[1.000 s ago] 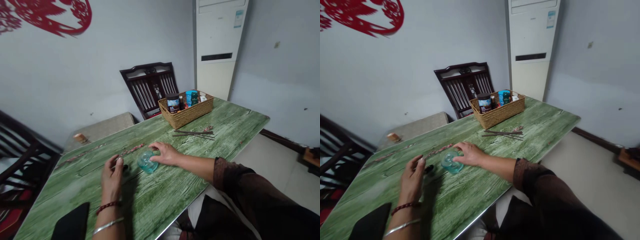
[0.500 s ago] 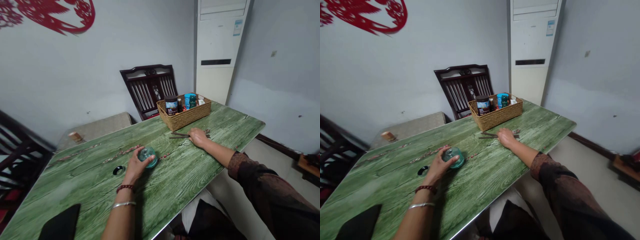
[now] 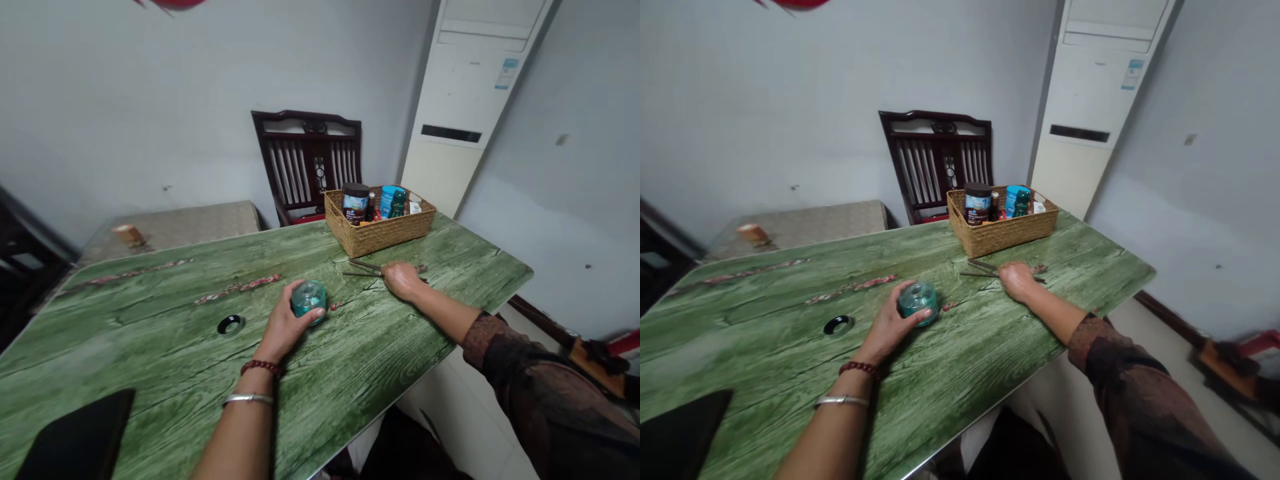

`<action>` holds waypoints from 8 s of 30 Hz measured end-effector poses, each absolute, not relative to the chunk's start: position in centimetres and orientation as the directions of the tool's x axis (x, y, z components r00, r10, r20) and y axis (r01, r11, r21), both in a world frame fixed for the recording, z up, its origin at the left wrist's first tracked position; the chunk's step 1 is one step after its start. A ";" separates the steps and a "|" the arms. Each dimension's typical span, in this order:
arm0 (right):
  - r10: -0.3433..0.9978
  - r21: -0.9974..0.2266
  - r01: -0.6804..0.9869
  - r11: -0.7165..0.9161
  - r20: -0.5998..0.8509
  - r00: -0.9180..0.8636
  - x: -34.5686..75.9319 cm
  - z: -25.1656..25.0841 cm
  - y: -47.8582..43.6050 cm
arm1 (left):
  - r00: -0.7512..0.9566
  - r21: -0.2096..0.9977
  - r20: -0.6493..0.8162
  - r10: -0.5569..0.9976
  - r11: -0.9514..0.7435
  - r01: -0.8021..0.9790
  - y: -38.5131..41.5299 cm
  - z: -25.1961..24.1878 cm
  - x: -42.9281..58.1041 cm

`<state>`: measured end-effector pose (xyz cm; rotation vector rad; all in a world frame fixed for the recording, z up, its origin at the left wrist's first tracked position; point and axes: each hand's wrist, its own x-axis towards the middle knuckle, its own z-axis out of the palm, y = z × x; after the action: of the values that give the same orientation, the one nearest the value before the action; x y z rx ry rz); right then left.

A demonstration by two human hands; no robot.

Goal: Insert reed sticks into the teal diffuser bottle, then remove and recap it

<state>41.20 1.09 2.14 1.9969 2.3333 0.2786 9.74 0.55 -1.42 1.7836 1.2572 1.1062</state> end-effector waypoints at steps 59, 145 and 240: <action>0.984 0.051 0.996 0.075 0.160 -0.082 40.5 3.7 1.1 | 0.206 0.837 0.263 0.943 -0.329 0.438 0.2 -1.0 10.0; 0.869 -0.869 -0.033 0.494 0.494 0.012 31.0 12.4 0.8 | 0.206 0.849 0.291 0.934 -0.352 0.395 0.5 -1.6 10.0; 0.845 -0.672 0.602 0.430 0.534 -0.008 33.5 6.0 1.8 | 0.222 0.831 0.288 0.932 -0.358 0.426 0.7 -1.5 10.1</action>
<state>33.46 1.83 5.95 2.4388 3.2863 -0.5992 10.08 0.72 -1.51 1.8924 1.2495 1.0722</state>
